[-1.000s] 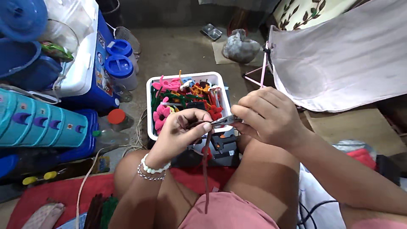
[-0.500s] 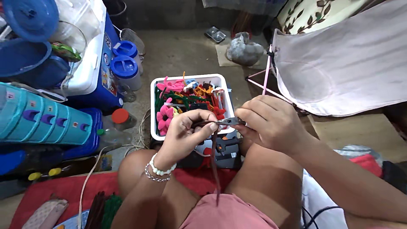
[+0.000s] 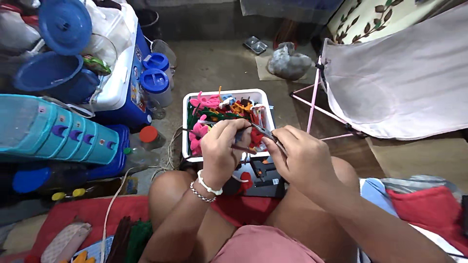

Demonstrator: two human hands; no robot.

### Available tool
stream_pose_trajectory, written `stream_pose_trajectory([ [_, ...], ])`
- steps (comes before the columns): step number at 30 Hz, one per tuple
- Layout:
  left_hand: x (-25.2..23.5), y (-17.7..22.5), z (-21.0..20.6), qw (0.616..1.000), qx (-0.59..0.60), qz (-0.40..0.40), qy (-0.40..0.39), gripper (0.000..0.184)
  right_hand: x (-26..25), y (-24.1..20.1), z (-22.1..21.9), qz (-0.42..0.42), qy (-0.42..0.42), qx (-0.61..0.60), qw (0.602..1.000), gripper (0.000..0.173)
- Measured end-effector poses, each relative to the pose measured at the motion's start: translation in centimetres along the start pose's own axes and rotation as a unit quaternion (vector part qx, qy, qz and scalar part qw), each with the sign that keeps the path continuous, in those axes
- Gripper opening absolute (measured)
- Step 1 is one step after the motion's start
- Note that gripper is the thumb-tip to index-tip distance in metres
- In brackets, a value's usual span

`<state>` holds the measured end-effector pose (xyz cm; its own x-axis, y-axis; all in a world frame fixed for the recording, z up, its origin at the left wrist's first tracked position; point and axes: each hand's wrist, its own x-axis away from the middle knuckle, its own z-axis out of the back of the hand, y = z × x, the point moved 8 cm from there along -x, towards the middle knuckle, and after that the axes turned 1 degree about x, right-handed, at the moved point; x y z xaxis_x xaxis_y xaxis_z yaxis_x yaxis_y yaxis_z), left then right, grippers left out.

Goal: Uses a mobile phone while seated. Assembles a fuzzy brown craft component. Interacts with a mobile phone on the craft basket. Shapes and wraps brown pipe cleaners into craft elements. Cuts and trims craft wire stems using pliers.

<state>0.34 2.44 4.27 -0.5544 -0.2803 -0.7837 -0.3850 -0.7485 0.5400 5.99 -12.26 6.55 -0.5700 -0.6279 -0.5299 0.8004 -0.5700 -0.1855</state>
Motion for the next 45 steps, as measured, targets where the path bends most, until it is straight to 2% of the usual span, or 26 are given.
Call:
stream_pose_trajectory([
  [3,0.4,0.2,-0.1,0.998,-0.062,-0.024,0.017,0.01,0.0,-0.5,-0.2,-0.031,-0.017,0.021,0.999,0.041],
  [6,0.5,0.5,0.0,0.996,-0.079,-0.03,0.033,0.011,0.0,-0.6,-0.3,-0.05,-0.032,-0.013,0.998,0.043],
  [11,0.1,-1.0,0.8,0.993,0.076,0.084,0.016,0.013,-0.3,0.6,0.6,-0.06,-0.024,-0.05,0.997,0.049],
  [16,0.1,-1.2,0.9,0.985,0.123,0.116,0.026,0.013,-0.6,-0.2,1.6,-0.007,0.008,0.0,1.0,0.043],
  [20,0.3,-1.8,0.6,0.96,0.204,0.189,0.01,0.01,-0.9,-1.2,1.8,0.032,0.029,0.069,0.997,0.038],
  [30,1.1,-3.1,-0.2,0.902,0.29,0.318,-0.003,0.008,-1.5,-2.8,2.7,0.09,0.03,0.17,0.981,0.03],
  [33,1.3,-3.2,-0.4,0.89,0.311,0.334,0.007,0.008,-1.7,-3.2,2.9,0.105,0.024,0.186,0.977,0.028],
  [36,1.3,-3.1,-0.5,0.897,0.303,0.321,0.003,0.009,-2.0,-3.4,3.0,0.116,0.02,0.194,0.974,0.027],
  [41,1.0,-2.6,-0.6,0.9,0.32,0.297,-0.011,0.01,-2.8,-2.6,3.4,0.124,-0.002,0.145,0.982,0.031],
  [45,1.0,-2.6,-1.2,0.86,0.383,0.333,-0.056,0.011,-3.7,-1.2,3.4,0.14,-0.052,0.032,0.988,0.035],
])
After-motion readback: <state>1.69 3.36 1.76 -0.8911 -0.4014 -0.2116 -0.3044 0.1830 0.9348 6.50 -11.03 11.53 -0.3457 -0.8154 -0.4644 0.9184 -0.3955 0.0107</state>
